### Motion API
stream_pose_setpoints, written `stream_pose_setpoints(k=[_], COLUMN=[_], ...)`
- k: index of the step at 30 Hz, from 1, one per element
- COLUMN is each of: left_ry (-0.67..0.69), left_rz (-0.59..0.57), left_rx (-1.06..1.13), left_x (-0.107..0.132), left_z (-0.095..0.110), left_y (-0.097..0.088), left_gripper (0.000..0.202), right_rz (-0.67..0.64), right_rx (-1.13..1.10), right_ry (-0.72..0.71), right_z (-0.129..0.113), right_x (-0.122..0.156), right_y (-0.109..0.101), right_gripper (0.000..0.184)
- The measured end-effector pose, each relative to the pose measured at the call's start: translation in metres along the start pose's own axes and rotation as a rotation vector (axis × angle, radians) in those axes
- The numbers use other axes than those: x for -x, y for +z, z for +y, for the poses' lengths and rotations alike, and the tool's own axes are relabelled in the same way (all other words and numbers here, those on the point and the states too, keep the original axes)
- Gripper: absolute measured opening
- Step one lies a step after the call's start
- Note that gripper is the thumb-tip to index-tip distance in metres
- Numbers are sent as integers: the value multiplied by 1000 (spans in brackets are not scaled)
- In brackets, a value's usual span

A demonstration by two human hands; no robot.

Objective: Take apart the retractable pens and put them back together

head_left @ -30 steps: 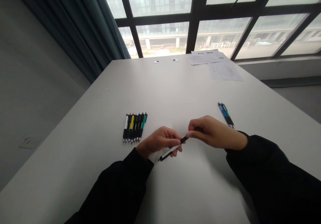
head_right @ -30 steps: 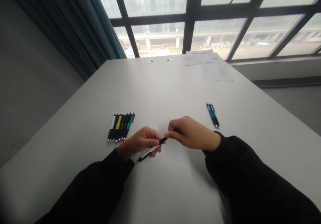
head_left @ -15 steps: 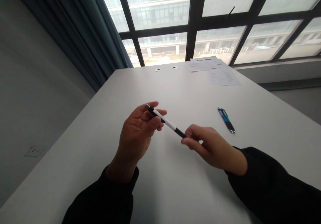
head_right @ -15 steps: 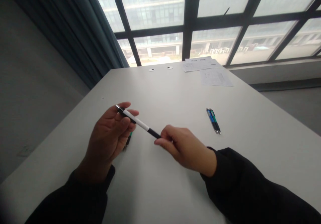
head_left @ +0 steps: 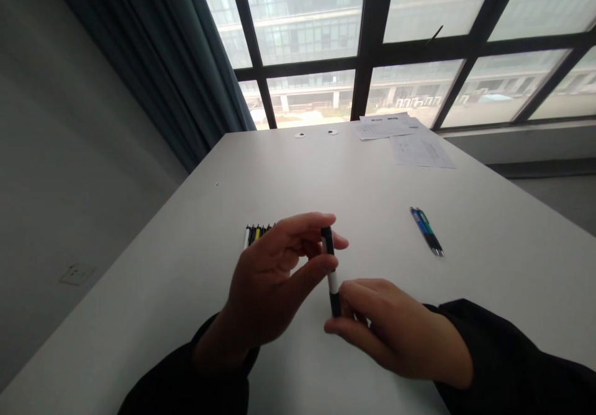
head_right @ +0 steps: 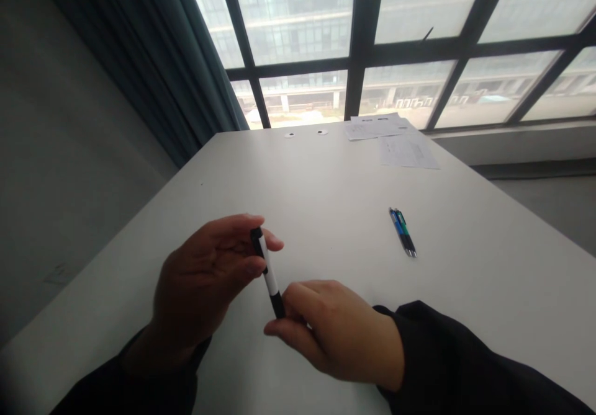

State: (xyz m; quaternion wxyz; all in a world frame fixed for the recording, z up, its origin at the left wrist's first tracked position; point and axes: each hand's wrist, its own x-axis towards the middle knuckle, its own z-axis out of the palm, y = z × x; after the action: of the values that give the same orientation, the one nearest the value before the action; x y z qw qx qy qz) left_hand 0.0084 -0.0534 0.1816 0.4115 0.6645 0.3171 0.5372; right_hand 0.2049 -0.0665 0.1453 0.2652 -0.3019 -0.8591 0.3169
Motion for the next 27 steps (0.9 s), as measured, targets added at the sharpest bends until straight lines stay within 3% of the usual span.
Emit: stream_pose_setpoints(k=[8, 17, 22, 27], left_ry=[-14, 35, -27, -89], left_rz=[22, 101, 223, 183], left_rx=[-8, -153, -137, -128], left_x=[2, -5, -16, -20], left_z=[-2, -12, -27, -35], left_y=[2, 5, 13, 19], left_gripper=[37, 49, 45, 40], right_rz=[-22, 6, 44, 65], right_rx=[0, 36, 189, 175], right_ry=[-1, 90, 77, 133], right_z=[4, 12, 24, 29], right_x=[0, 1, 7, 8], right_y=[2, 5, 10, 10], right_gripper=[28, 27, 26, 25])
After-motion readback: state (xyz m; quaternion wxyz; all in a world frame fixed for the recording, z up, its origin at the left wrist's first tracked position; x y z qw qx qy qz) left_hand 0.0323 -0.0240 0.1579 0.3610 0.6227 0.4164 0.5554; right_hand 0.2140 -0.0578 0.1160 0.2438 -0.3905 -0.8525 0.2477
